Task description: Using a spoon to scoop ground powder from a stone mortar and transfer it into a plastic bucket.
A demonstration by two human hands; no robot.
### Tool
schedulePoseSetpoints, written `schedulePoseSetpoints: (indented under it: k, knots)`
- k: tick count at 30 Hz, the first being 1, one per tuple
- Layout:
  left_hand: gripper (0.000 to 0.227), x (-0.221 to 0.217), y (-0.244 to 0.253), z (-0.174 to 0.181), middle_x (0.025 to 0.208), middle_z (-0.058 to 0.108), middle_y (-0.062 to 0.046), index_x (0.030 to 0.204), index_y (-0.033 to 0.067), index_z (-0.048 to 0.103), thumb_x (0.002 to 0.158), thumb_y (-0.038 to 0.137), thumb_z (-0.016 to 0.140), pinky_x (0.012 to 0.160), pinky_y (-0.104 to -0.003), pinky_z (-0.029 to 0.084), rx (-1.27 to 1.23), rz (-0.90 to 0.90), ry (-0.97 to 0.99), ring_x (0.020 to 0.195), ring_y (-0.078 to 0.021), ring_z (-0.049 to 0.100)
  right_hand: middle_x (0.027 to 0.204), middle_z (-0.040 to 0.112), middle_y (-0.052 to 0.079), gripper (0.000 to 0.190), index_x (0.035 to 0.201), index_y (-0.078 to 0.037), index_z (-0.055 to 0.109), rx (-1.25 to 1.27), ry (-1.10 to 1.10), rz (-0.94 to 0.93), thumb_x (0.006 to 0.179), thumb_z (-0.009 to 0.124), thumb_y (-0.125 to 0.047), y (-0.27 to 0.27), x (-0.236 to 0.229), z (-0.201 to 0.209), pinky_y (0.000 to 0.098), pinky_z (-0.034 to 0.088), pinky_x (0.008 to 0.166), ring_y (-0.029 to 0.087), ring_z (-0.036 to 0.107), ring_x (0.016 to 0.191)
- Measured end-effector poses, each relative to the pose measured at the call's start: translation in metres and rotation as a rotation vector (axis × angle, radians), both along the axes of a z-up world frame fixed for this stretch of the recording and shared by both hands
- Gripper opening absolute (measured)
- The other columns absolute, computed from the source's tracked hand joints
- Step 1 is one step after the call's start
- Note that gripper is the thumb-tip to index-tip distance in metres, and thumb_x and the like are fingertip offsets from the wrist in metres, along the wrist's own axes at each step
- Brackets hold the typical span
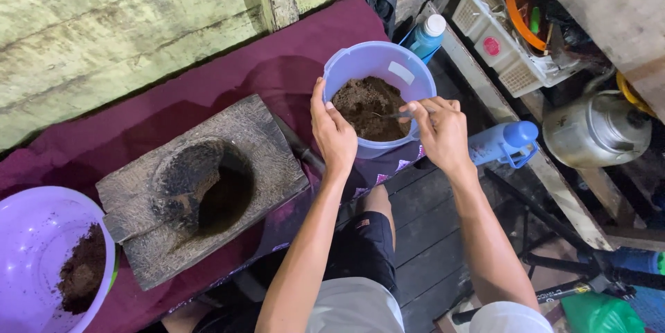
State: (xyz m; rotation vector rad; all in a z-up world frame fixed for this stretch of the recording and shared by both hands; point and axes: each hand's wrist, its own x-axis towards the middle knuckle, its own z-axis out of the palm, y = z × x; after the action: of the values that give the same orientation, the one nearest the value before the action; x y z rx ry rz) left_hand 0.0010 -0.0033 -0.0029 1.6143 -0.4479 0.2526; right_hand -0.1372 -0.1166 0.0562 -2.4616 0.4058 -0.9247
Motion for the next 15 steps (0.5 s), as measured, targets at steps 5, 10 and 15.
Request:
schedulePoseSetpoints:
  k: [5,10,15]
  knots:
    - [0.042,0.000,0.000,0.001,0.146,0.056,-0.015,0.144,0.0113,0.052,0.105,0.002,0.038,0.110,-0.046,0.044,0.001,0.003,0.002,0.133,-0.0353,0.056,0.086,0.076,0.006,0.032,0.088,-0.007,0.076,0.103,-0.043,-0.020,0.112,0.057,-0.015,-0.003,-0.005,-0.007,0.0340,0.042,0.088,0.031,0.070,0.092]
    - [0.043,0.000,0.001,0.002,0.146,0.057,-0.015,0.144,0.0113,0.052,0.105,0.002,0.037,0.110,-0.047,0.044,-0.005,-0.005,0.010,0.133,-0.0360,0.056,0.087,0.073,0.018,0.035,0.085,-0.001,0.075,0.130,-0.049,-0.080,0.112,0.056,-0.012,0.008,-0.006,-0.001,0.0422,0.045,0.082,0.044,0.066,0.086]
    - [0.043,0.001,0.000,0.000,0.146,0.057,-0.014,0.143,0.0122,0.053,0.104,0.002,0.038,0.110,-0.046,0.045,0.003,-0.001,0.010,0.133,-0.0347,0.057,0.076,0.075,0.011,0.047,0.077,-0.001,0.073,0.263,-0.101,-0.100,0.116,0.048,-0.013,0.004,-0.009,-0.002,0.0389,0.046,0.075,0.033,0.069,0.073]
